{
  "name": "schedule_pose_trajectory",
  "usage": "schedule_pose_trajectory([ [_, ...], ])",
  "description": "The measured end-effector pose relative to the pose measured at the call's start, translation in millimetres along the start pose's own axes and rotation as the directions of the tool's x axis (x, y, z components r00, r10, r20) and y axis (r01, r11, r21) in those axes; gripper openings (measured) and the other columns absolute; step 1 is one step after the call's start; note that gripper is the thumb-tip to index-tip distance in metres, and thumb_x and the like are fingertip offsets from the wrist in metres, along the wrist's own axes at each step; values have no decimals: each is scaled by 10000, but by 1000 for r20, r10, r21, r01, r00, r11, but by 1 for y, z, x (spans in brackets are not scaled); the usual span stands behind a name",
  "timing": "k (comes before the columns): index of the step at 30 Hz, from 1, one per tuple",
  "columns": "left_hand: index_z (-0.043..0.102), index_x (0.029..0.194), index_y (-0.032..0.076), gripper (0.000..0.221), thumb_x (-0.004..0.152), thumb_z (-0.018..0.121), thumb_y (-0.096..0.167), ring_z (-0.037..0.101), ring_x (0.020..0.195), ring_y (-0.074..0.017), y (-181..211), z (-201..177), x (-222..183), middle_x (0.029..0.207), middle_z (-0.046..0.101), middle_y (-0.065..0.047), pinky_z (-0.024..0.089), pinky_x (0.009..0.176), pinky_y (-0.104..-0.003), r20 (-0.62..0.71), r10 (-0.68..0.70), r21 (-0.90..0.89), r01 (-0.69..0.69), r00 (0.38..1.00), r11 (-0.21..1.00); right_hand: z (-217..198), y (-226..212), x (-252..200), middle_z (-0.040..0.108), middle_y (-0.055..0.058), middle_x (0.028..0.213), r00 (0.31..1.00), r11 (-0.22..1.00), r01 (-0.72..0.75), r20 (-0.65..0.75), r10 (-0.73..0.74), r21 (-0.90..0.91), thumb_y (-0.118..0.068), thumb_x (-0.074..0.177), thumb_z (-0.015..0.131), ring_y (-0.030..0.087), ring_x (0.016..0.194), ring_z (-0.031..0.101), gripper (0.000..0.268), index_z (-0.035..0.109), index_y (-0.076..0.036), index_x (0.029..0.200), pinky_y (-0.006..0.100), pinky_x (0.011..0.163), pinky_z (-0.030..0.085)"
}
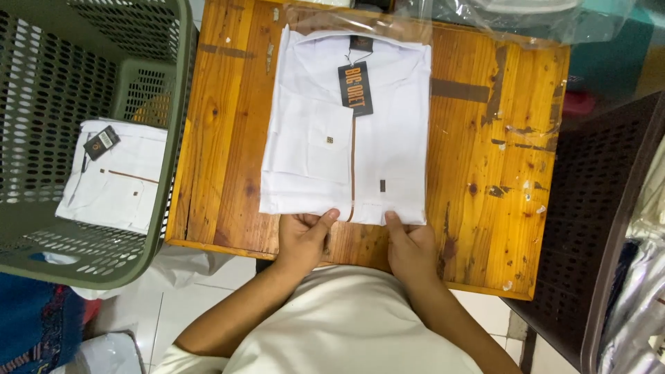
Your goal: Packaging folded white shirts into clear plastic bags and placing them in a basket.
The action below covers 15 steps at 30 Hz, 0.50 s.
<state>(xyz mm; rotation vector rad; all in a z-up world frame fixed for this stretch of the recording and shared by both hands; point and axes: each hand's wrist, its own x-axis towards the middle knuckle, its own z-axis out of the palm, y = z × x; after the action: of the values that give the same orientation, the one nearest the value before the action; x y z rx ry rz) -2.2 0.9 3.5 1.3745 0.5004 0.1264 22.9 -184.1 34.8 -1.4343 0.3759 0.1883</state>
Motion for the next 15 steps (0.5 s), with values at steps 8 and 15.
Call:
schedule_pose_trajectory([
  [8,543,1124,-21,397,808,745,-153,702,850,-154,-33,-4,16,907,749,-83,648,770,-358,-77,73,-220,-89,994,971,44,-57,-14,668,36,1107,967,995,83,-238,-95,-61,-86,931,752,119,1083,535,328,622,-24,1225,389,1041,466],
  [15,674,660,54,248,793,883,51,504,627,-100,33,15,2,586,620,-18,461,611,-331,-149,31,-15,-33,988,999,46,-47,-7,650,53,1103,938,993,119,-331,-103,28,-78,909,787,144,1077,565,381,600,-1,1232,392,1035,481],
])
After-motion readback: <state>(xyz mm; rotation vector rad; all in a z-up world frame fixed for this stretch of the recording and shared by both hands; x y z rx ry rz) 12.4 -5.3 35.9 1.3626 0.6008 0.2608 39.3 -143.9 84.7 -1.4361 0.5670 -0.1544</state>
